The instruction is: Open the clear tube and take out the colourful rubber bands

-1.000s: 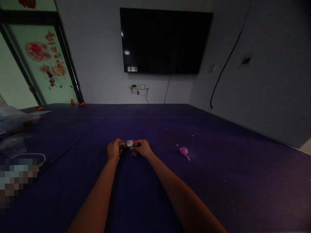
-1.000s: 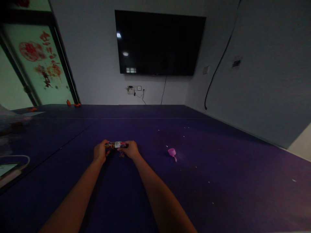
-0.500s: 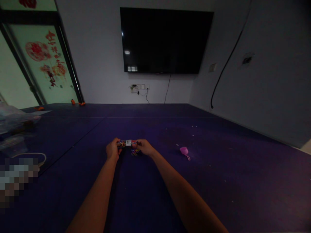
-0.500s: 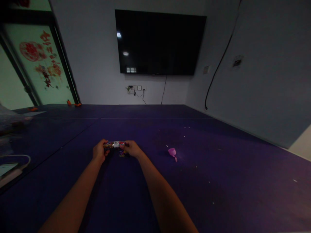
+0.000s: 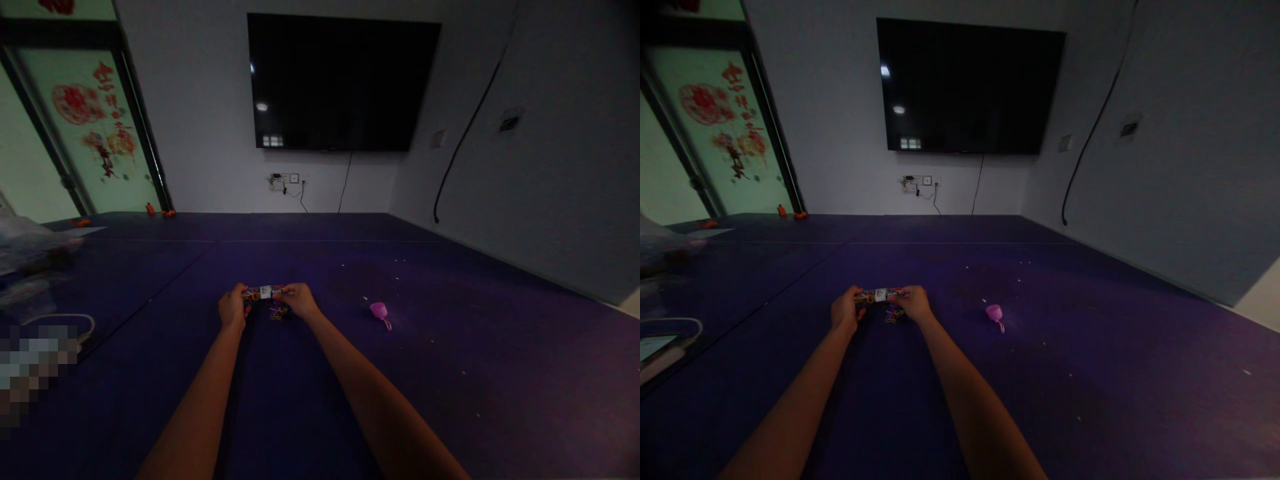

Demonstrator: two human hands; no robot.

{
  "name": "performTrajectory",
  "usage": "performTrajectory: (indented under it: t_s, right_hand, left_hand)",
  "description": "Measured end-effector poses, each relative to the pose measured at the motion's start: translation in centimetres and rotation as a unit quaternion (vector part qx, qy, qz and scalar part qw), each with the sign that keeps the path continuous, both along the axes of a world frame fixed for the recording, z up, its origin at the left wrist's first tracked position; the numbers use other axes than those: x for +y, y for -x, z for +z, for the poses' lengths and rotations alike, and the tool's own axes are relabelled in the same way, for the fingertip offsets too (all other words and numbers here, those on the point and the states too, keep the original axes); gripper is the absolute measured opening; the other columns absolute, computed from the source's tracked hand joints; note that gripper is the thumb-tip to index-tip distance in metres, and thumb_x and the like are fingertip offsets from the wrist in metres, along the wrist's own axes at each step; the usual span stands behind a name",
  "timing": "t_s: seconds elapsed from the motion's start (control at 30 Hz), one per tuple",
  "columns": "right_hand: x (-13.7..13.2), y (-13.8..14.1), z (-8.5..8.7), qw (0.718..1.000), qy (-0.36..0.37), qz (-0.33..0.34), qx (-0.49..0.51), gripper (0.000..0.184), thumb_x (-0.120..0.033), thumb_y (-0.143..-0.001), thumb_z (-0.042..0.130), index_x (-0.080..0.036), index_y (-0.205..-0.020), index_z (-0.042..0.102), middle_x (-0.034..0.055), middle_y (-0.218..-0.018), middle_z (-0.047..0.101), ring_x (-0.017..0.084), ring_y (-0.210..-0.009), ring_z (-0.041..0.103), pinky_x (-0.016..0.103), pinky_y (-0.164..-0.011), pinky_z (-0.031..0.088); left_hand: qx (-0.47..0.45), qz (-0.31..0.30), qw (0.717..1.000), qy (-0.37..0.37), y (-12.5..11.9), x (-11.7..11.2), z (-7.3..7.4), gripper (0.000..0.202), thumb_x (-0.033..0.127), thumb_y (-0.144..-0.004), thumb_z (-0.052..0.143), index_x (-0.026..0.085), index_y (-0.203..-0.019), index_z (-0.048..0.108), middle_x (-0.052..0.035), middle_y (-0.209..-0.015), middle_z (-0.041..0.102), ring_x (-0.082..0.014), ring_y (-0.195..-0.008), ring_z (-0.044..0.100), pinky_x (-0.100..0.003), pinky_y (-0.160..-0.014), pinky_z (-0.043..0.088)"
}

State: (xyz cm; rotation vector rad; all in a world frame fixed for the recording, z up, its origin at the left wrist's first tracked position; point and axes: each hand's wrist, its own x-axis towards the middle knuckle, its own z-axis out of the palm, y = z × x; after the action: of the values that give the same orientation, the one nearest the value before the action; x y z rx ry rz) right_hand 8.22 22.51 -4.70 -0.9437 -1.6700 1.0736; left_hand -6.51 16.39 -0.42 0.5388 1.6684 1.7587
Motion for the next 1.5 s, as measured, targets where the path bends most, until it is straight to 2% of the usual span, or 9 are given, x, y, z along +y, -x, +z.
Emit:
performTrajectory:
  t_s: [0.17,0.4,0.63,0.77,0.87,1.07,1.23,1.33,1.5]
  right_hand:
    - [0.0,-0.1,0.1,1.0,-0.02,-0.005,-0.024,0.02,-0.034,-0.067,0.071,-0.015,-0.063,0.066,0.001,-0.062,0.067,0.011,-0.054,0.058,0.019,-0.049,0.041]
    - [-0.3,-0.7,0.4,0.994,-0.062,-0.017,-0.088,0.014,-0.027,-0.077,0.064,-0.015,-0.073,0.07,0.0017,-0.065,0.068,0.011,-0.056,0.059,0.019,-0.051,0.04]
    - [-1.3,-1.3,1.6,0.978,-0.13,-0.016,-0.161,0.005,-0.016,-0.071,0.069,-0.02,-0.069,0.072,0.0007,-0.07,0.069,0.013,-0.066,0.061,0.021,-0.063,0.042]
    - [-2.0,-1.3,2.2,0.967,-0.176,-0.014,-0.182,0.008,-0.02,-0.064,0.076,-0.022,-0.071,0.074,0.0025,-0.078,0.071,0.016,-0.077,0.064,0.023,-0.069,0.044]
    - [-2.1,-1.5,2.5,0.965,-0.202,-0.047,-0.161,0.011,-0.033,-0.069,0.072,-0.022,-0.072,0.074,0.004,-0.082,0.072,0.019,-0.082,0.065,0.024,-0.069,0.046]
    - [-1.4,-2.2,2.6,0.976,-0.138,-0.115,-0.123,0.037,-0.043,-0.084,0.052,-0.016,-0.071,0.073,0.0015,-0.061,0.068,0.017,-0.061,0.063,0.023,-0.056,0.043]
    - [-1.1,-2.3,2.3,0.98,-0.131,-0.096,-0.119,0.01,-0.027,-0.068,0.07,-0.018,-0.067,0.071,0.0008,-0.069,0.07,0.015,-0.067,0.064,0.021,-0.06,0.045]
    - [-1.0,-2.4,2.5,0.98,-0.127,-0.097,-0.118,0.013,-0.023,-0.059,0.076,-0.018,-0.069,0.069,0.0011,-0.07,0.069,0.015,-0.068,0.063,0.021,-0.062,0.046]
    - [-0.4,-3.4,3.3,0.978,-0.102,-0.148,-0.107,0.014,-0.03,-0.076,0.063,-0.017,-0.073,0.068,0.004,-0.074,0.069,0.015,-0.071,0.064,0.024,-0.066,0.048]
  left_hand:
    - [0.006,0.014,1.0,0.005,0.1,-0.1,0.1,0.021,0.036,-0.058,0.059,0.015,-0.06,0.055,0.0027,-0.049,0.051,-0.0109,-0.029,0.044,-0.021,-0.028,0.027]
    - [0.013,0.042,0.999,0.021,1.0,-0.2,0.1,0.02,0.035,-0.057,0.06,0.016,-0.06,0.054,0.0024,-0.048,0.049,-0.0134,-0.031,0.046,-0.023,-0.029,0.029]
    - [-0.006,0.061,0.998,0.03,1.8,-0.2,0.1,0.02,0.035,-0.057,0.058,0.016,-0.061,0.054,0.0016,-0.05,0.05,-0.0142,-0.031,0.046,-0.023,-0.029,0.028]
    - [-0.032,0.065,0.997,0.024,2.0,-0.1,0.3,0.019,0.035,-0.057,0.058,0.016,-0.06,0.054,0.0018,-0.051,0.05,-0.0133,-0.033,0.047,-0.023,-0.03,0.032]
    - [-0.053,0.068,0.996,0.017,2.0,-0.1,0.4,0.019,0.034,-0.057,0.058,0.016,-0.062,0.055,0.0018,-0.053,0.051,-0.0124,-0.033,0.047,-0.023,-0.03,0.032]
    - [-0.093,0.065,0.993,0.005,1.8,-0.2,0.7,0.018,0.032,-0.056,0.059,0.016,-0.063,0.054,0.0028,-0.053,0.05,-0.0102,-0.032,0.044,-0.021,-0.028,0.029]
    - [-0.123,0.053,0.991,-0.005,1.7,-0.2,0.8,0.018,0.03,-0.057,0.059,0.016,-0.066,0.053,0.0036,-0.053,0.05,-0.0096,-0.032,0.043,-0.019,-0.027,0.029]
    - [-0.139,0.042,0.989,-0.013,1.7,-0.2,0.8,0.017,0.029,-0.058,0.059,0.016,-0.068,0.053,0.0037,-0.053,0.05,-0.0096,-0.032,0.044,-0.018,-0.027,0.028]
    - [-0.173,0.002,0.984,-0.042,1.7,-0.2,0.6,0.015,0.028,-0.063,0.058,0.016,-0.068,0.051,0.0044,-0.051,0.05,-0.0075,-0.029,0.042,-0.016,-0.026,0.026]
